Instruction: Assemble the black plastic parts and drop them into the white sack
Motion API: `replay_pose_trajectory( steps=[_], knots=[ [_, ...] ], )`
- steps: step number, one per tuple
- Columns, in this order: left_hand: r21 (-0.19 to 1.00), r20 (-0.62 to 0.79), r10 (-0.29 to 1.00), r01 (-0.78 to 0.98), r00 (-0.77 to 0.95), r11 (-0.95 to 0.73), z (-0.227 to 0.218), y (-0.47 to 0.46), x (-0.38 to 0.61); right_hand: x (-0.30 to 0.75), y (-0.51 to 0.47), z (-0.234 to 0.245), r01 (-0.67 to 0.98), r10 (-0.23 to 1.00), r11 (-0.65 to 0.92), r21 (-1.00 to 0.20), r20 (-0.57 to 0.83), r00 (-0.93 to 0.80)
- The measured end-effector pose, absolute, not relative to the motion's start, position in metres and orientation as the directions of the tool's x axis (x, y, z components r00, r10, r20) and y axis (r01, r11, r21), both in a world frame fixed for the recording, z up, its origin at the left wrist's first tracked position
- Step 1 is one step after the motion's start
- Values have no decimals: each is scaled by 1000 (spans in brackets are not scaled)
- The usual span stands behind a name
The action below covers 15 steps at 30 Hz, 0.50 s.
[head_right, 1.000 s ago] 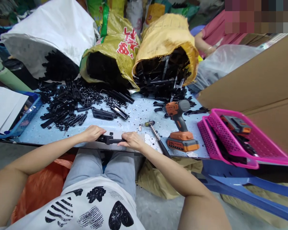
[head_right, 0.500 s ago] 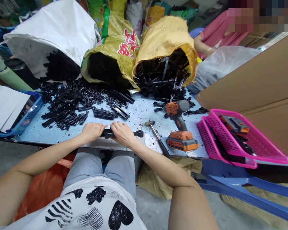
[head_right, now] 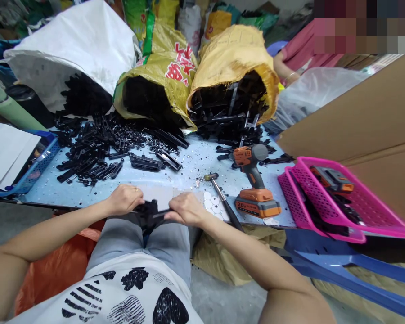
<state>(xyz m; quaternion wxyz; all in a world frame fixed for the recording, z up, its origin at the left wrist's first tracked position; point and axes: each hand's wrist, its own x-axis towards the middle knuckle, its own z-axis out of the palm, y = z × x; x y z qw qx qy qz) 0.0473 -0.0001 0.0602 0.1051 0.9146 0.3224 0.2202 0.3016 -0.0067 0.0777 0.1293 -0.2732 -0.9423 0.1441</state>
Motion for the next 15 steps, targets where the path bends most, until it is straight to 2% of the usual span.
replay_pose_trajectory(
  steps=[2,3,6,8,12,15],
  knots=[
    [501,472,559,314,682,-807,69,-20,50,294,-24,83,233,448,818,-526,328,-832],
    [575,517,562,224,646,-787,72,-30,52,289,-31,85,141,434,795,-590,392,-811],
    [717,547,669,130,503,-684,77,-56,59,276,-44,89,38,487,738,-673,494,-721],
    [755,538,717,126,443,-644,79,-67,60,273,-45,91,27,509,722,-692,504,-698],
    [780,524,720,83,456,-620,86,-82,63,268,-51,96,-84,457,677,-731,507,-731],
    [797,538,713,3,450,-604,91,-92,71,258,-67,93,-250,442,602,-759,577,-687]
  ],
)
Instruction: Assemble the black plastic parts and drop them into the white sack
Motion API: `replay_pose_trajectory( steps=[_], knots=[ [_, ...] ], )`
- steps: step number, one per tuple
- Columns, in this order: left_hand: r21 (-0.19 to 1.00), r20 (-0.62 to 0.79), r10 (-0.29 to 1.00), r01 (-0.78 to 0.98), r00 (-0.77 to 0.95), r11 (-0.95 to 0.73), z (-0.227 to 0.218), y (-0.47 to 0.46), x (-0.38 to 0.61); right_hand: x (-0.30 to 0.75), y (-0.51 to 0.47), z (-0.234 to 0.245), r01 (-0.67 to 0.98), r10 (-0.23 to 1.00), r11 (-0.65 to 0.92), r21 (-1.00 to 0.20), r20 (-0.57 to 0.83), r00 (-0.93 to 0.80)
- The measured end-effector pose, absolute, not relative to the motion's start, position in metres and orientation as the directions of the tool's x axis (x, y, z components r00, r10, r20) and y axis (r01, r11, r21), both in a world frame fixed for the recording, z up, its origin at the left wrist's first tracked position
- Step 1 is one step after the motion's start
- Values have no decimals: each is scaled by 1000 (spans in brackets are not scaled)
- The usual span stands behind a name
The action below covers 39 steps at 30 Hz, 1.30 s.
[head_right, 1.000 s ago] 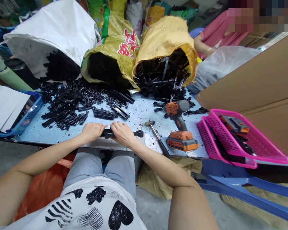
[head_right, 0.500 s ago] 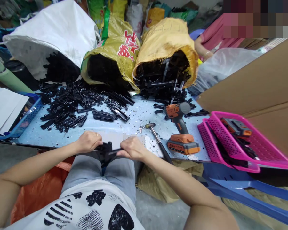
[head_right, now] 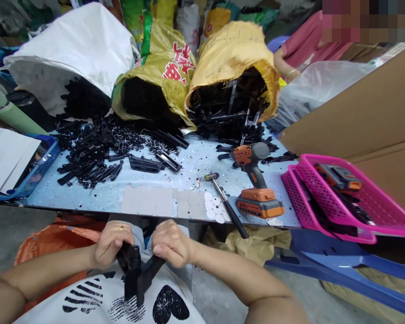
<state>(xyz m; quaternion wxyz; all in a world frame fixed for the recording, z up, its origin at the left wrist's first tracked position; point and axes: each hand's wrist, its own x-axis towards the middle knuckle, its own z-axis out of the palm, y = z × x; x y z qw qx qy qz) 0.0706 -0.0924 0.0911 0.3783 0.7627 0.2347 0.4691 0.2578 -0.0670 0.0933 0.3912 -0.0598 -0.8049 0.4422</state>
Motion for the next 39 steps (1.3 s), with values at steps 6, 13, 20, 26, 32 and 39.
replay_pose_trajectory(
  steps=[6,13,20,26,32,39],
  knots=[
    [814,554,795,40,248,-579,87,-97,92,232,-92,50,-90,795,540,-837,543,-272],
    [509,749,601,338,279,-792,47,-75,93,208,-46,2,489,913,408,-771,358,-197],
    [64,285,778,799,560,-598,-3,28,65,276,109,7,857,938,336,-391,221,-267],
    [14,189,861,876,471,-482,13,98,72,297,152,9,573,981,191,-797,180,-77],
    [67,155,976,988,-151,143,22,58,17,283,102,12,35,969,-73,-997,-79,-234],
    [-19,7,999,998,-54,54,28,37,-22,256,61,12,244,957,247,-938,195,-216]
  ],
)
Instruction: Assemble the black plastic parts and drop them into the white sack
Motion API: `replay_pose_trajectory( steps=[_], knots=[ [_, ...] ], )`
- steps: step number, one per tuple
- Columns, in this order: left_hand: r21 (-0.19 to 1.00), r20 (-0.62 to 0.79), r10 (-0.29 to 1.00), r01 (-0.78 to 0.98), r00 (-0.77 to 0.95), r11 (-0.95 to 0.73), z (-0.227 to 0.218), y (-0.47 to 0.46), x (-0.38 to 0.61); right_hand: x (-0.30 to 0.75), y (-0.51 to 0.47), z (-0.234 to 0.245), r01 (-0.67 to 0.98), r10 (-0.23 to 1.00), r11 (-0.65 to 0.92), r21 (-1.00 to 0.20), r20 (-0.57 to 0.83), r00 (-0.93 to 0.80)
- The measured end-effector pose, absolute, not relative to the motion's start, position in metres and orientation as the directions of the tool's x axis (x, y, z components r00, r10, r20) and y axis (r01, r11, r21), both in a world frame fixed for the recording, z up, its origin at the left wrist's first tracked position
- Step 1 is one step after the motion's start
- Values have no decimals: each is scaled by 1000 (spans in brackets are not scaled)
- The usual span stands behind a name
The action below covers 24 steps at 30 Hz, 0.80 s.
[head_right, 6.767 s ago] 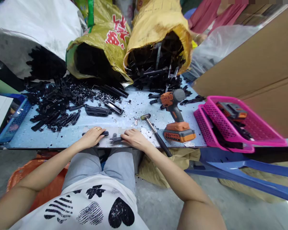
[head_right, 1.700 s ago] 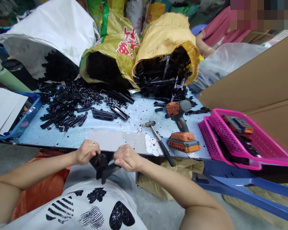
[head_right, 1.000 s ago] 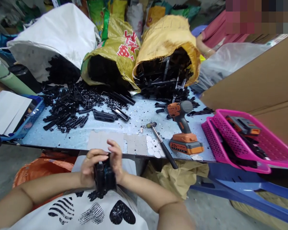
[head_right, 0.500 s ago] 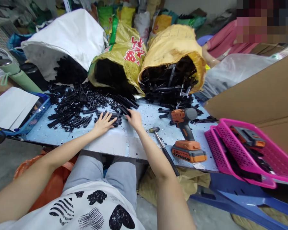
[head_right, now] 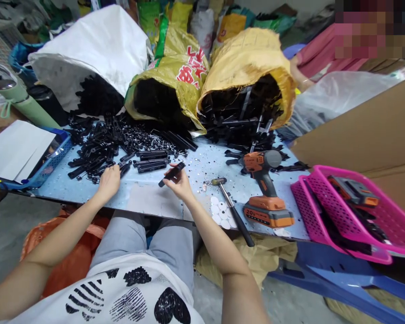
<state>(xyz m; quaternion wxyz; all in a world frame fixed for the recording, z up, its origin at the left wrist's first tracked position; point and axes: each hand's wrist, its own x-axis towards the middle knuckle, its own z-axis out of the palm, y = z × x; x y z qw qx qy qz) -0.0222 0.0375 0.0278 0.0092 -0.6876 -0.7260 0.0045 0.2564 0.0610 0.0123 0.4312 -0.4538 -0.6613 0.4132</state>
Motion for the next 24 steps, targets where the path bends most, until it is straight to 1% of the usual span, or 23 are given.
replay_pose_trajectory(
  steps=[1,2,3,4,5,6,8,10,12,15,16,18,20,22,24],
  knots=[
    [-19,18,999,999,-33,33,33,36,-23,256,55,12,399,947,309,-863,239,-216],
    [-21,28,1000,1000,-5,6,38,34,-23,257,49,11,548,934,356,-757,264,-243],
    [-27,32,999,999,21,-20,42,32,-22,259,42,9,665,918,397,-632,268,-293],
    [-35,24,999,999,34,-33,45,29,-20,260,34,7,740,898,441,-508,250,-363],
    [-43,7,1000,999,27,-27,45,27,-17,261,27,3,773,872,490,-403,216,-440],
    [-48,-12,1000,999,3,-3,43,25,-14,263,20,-1,778,843,537,-325,173,-510],
    [-52,-32,996,996,-78,76,35,22,-8,264,9,-8,772,806,590,-239,112,-581],
    [-56,-27,990,989,-136,134,27,22,-6,263,5,-13,781,810,585,-219,95,-579],
    [-52,-19,989,988,-145,143,26,22,-10,260,6,-15,788,819,571,-229,106,-563],
    [7,15,994,994,-110,110,48,16,-20,255,10,-16,771,807,588,-243,124,-577],
    [30,35,997,997,-75,73,59,14,-22,253,12,-15,768,805,591,-246,123,-580],
    [49,46,998,997,51,-53,80,8,-19,250,14,-15,770,809,585,-255,114,-577],
    [50,-12,977,976,214,-213,89,6,-5,248,16,-14,770,813,579,-268,108,-573],
    [74,-90,930,933,358,-352,83,8,15,247,18,-14,755,804,588,-289,114,-583],
    [110,-114,891,897,440,-429,64,12,32,248,18,-13,727,788,605,-325,116,-604]
  ],
)
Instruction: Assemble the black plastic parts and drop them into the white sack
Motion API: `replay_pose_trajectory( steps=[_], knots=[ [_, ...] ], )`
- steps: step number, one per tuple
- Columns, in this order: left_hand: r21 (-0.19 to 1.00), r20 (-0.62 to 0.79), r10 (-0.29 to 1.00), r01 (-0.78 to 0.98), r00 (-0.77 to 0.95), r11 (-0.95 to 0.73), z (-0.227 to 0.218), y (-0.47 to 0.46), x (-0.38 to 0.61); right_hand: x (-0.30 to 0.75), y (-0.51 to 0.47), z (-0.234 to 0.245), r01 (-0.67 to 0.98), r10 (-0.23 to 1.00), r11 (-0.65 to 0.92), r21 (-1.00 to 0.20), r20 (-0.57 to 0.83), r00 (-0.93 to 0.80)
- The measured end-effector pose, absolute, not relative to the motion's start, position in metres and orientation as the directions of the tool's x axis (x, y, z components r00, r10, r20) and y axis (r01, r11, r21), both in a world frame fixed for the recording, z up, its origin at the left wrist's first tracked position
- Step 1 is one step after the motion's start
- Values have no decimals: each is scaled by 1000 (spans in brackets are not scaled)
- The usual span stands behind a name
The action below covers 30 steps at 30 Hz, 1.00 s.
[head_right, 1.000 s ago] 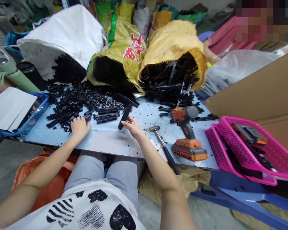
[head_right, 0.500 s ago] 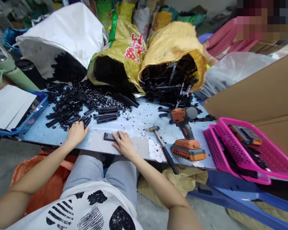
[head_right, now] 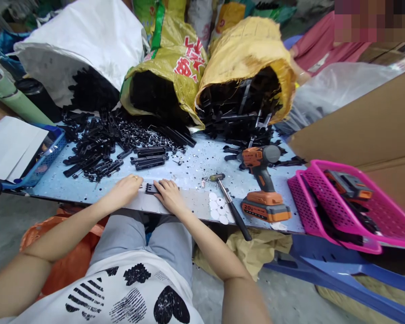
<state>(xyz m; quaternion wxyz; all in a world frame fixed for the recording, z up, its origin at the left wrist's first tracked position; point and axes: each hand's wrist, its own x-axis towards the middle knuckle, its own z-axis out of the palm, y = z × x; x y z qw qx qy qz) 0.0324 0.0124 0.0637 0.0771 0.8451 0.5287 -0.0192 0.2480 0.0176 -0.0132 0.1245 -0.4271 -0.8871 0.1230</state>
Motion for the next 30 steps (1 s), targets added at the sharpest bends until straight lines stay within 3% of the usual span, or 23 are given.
replay_pose_trajectory(
  steps=[3,6,9,11,14,20,25,30],
  knots=[
    [218,-54,880,865,472,-451,29,16,41,253,16,-11,716,815,553,-426,99,-570],
    [525,112,897,741,428,-419,8,10,38,252,14,-6,635,904,354,-686,76,-421],
    [788,192,942,529,276,-316,6,1,45,241,15,3,312,926,36,-949,-86,-368],
    [846,222,958,453,181,-281,11,-2,54,232,16,8,100,903,-135,-986,-164,-397],
    [819,337,935,455,110,-349,19,-3,64,229,18,13,-38,907,-168,-985,-139,-398],
    [711,402,888,534,224,-457,36,-8,64,254,24,9,99,879,90,-991,33,-476],
    [698,431,871,524,236,-487,47,-3,66,252,23,14,13,909,39,-999,30,-416],
    [668,475,852,539,223,-513,43,-5,68,255,21,25,207,873,323,-923,206,-442]
  ],
)
